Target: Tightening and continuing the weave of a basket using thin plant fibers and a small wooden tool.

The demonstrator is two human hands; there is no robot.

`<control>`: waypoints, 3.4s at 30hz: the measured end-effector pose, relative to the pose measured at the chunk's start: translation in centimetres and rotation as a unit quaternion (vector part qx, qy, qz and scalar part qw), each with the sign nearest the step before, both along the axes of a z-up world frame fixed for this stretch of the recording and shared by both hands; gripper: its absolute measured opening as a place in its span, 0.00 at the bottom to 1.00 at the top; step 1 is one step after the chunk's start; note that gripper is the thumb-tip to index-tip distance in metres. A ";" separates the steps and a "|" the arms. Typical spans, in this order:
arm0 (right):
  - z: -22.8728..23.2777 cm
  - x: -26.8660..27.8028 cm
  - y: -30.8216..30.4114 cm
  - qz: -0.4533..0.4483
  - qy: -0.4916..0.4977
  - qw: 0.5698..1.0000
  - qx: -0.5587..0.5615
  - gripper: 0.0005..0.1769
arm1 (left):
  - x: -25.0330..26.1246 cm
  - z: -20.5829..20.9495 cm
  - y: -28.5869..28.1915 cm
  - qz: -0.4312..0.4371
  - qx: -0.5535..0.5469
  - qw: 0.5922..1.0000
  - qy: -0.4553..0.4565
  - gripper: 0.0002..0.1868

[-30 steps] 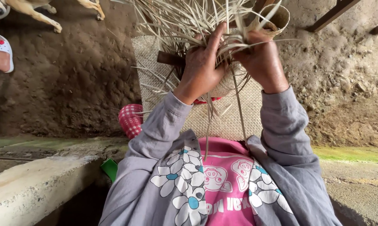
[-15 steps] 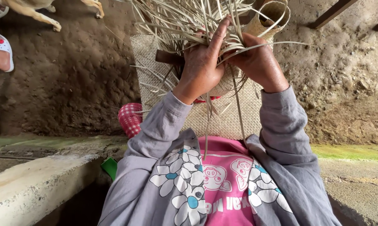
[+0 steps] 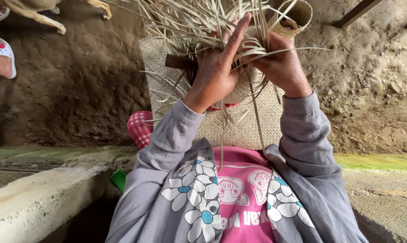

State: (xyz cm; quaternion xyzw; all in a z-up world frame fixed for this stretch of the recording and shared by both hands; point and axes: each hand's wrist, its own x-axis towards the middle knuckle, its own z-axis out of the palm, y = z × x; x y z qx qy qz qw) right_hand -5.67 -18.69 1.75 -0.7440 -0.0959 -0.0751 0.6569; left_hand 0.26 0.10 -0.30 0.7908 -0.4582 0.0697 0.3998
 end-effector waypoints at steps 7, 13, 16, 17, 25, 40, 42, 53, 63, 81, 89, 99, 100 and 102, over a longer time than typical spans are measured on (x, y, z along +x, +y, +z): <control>-1.9 1.1 0.3 -0.022 0.033 0.998 0.042 0.11 | -0.1 0.0 -0.1 0.018 0.039 0.999 -0.018 0.58; -2.0 0.7 0.3 -0.132 -0.141 0.978 -0.076 0.08 | -0.1 -0.7 0.0 0.048 0.086 0.995 0.007 0.59; -2.1 0.0 -0.5 -0.093 -0.093 0.991 0.001 0.09 | 0.2 -0.5 -0.2 -0.001 0.033 0.999 0.021 0.62; -2.2 -0.1 -1.0 -0.035 -0.045 0.997 -0.051 0.08 | 0.2 -0.7 -0.2 0.020 0.049 0.999 0.012 0.63; 0.2 -0.5 -1.7 0.026 0.053 0.984 -0.170 0.12 | 0.4 0.2 -0.6 0.058 0.092 0.994 0.001 0.67; -0.9 1.2 -0.4 0.003 -0.178 0.965 -0.193 0.08 | 1.5 -1.8 -0.9 0.061 0.087 0.994 -0.030 0.67; -1.0 1.4 -0.1 -0.043 -0.193 0.950 -0.243 0.01 | 1.7 -4.1 -0.6 0.028 0.055 0.996 -0.068 0.64; 1.0 -3.0 -0.7 -0.025 0.045 0.996 -0.075 0.04 | 1.1 -1.3 -0.6 0.062 0.045 0.997 -0.005 0.69; -1.6 -5.0 -0.8 -0.110 -0.031 0.971 -0.212 0.09 | 0.9 -1.0 -1.3 0.062 0.140 0.988 -0.009 0.67; -3.0 -0.1 -0.8 -0.063 0.258 0.952 0.152 0.11 | 1.3 -0.5 -0.4 0.001 0.094 0.995 -0.025 0.62; -2.2 1.0 0.6 -0.101 0.224 0.967 0.072 0.11 | 1.6 -1.3 -1.0 0.034 0.122 0.992 -0.016 0.61; 3.0 -0.5 0.3 -0.087 0.032 0.996 -0.014 0.09 | 1.0 -1.0 -2.2 0.115 0.195 0.974 0.031 0.66; 2.1 -0.7 -0.4 -0.086 0.032 0.996 -0.015 0.09 | 1.1 -1.2 -2.1 0.117 0.194 0.973 0.031 0.66; 0.1 -1.2 -1.9 -0.135 0.063 0.977 -0.155 0.06 | 1.0 -1.6 -1.8 0.081 0.150 0.985 0.013 0.65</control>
